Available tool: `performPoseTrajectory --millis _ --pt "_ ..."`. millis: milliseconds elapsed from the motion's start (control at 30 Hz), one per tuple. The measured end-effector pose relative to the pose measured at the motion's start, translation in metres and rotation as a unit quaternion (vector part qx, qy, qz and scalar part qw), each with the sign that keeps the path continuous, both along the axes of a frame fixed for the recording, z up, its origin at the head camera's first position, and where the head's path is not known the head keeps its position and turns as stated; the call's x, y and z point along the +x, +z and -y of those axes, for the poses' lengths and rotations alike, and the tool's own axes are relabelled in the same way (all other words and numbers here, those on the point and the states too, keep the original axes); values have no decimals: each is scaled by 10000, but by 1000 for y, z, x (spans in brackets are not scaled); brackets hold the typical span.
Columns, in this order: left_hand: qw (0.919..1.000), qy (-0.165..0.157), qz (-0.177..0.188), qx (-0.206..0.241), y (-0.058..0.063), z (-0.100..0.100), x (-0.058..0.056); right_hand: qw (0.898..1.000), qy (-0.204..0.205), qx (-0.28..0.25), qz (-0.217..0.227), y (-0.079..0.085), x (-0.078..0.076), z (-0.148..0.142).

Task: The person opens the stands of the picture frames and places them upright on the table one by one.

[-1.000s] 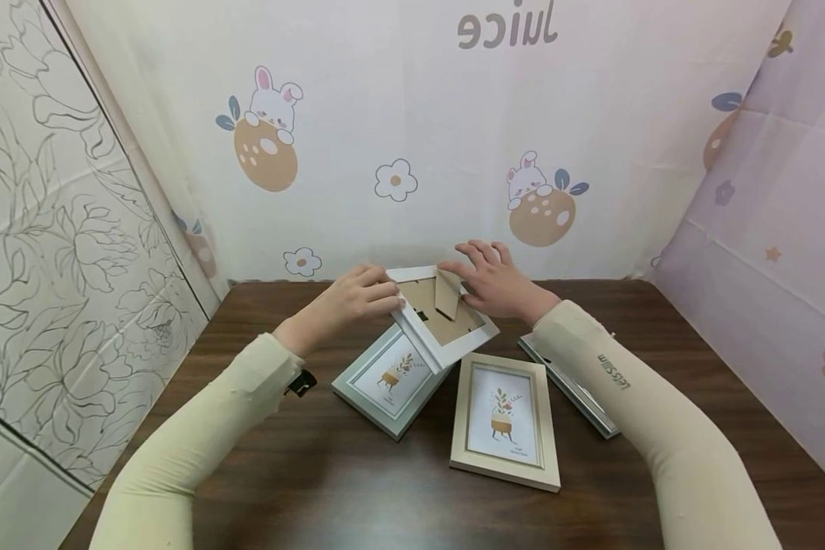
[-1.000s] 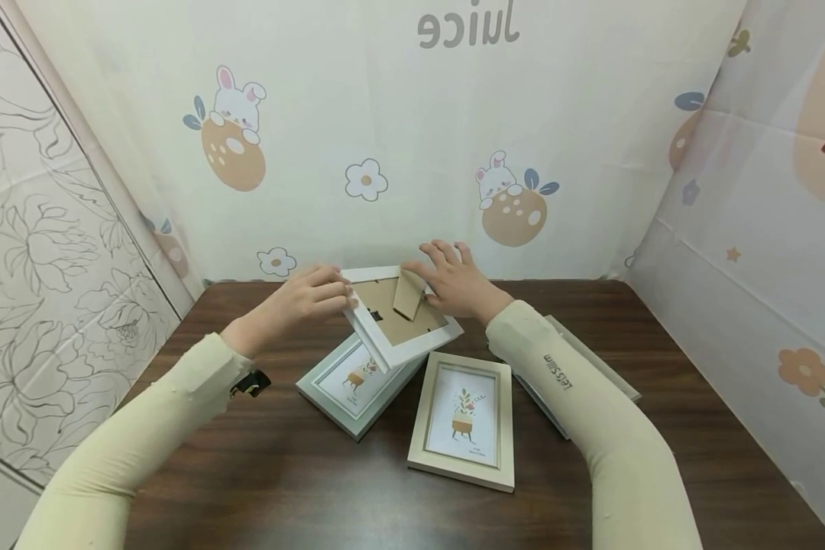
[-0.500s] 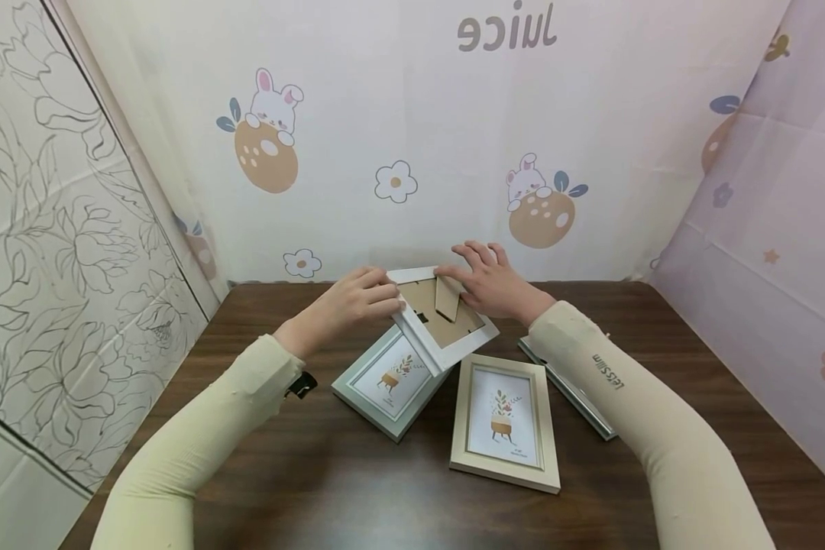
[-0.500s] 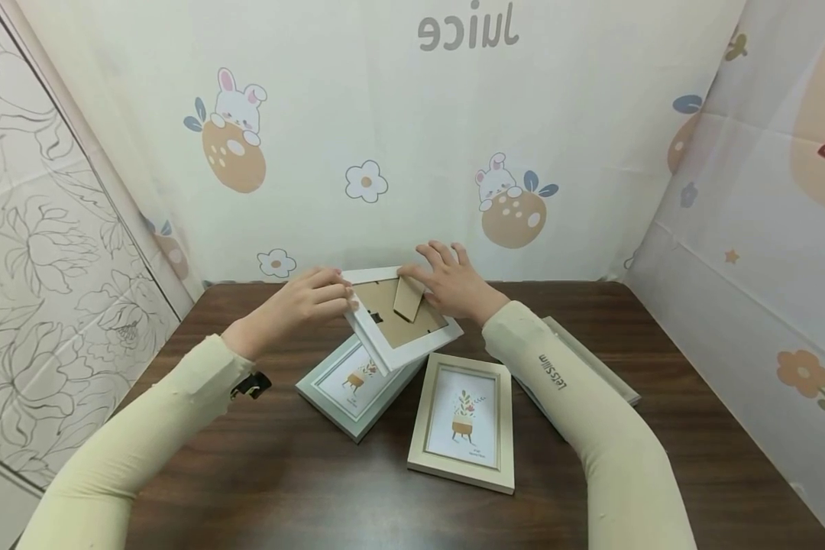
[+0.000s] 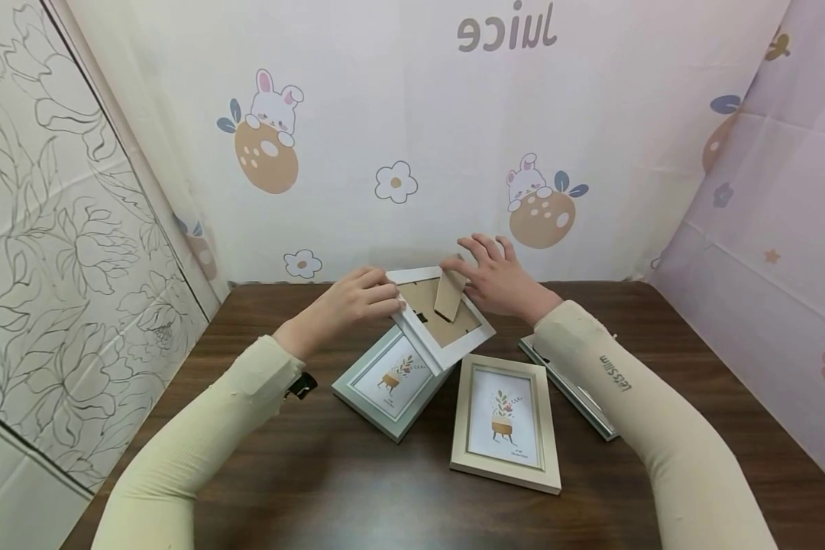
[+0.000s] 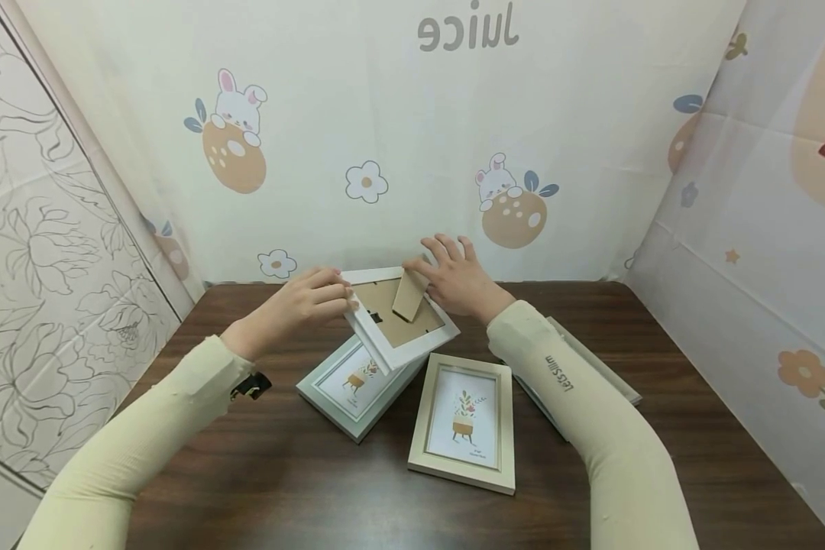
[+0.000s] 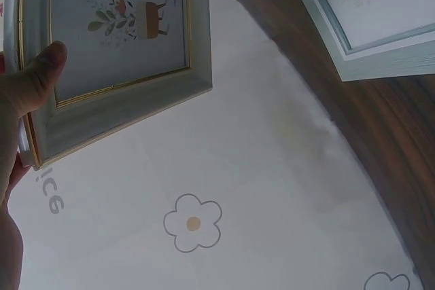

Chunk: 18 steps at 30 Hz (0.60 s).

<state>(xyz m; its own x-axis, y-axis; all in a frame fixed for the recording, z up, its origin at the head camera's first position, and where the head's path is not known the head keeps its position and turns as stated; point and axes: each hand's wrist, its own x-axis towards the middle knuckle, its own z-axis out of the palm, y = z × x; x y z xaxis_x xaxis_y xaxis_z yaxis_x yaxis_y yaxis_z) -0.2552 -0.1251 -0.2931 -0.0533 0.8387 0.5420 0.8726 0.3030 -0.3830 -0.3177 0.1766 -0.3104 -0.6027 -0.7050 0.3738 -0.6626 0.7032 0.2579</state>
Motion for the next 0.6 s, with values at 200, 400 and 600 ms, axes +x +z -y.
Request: performPoseTrajectory --millis 200,400,600 --pt "10000 53 -18 -33 1 0 1 9998 -78 34 -174 2 1 -2" --pt "9998 117 -96 -104 2 -1 1 9991 -54 -68 -412 5 4 -6" --pt "9998 127 -60 -121 2 -2 2 9982 -29 -99 -584 9 8 -8"
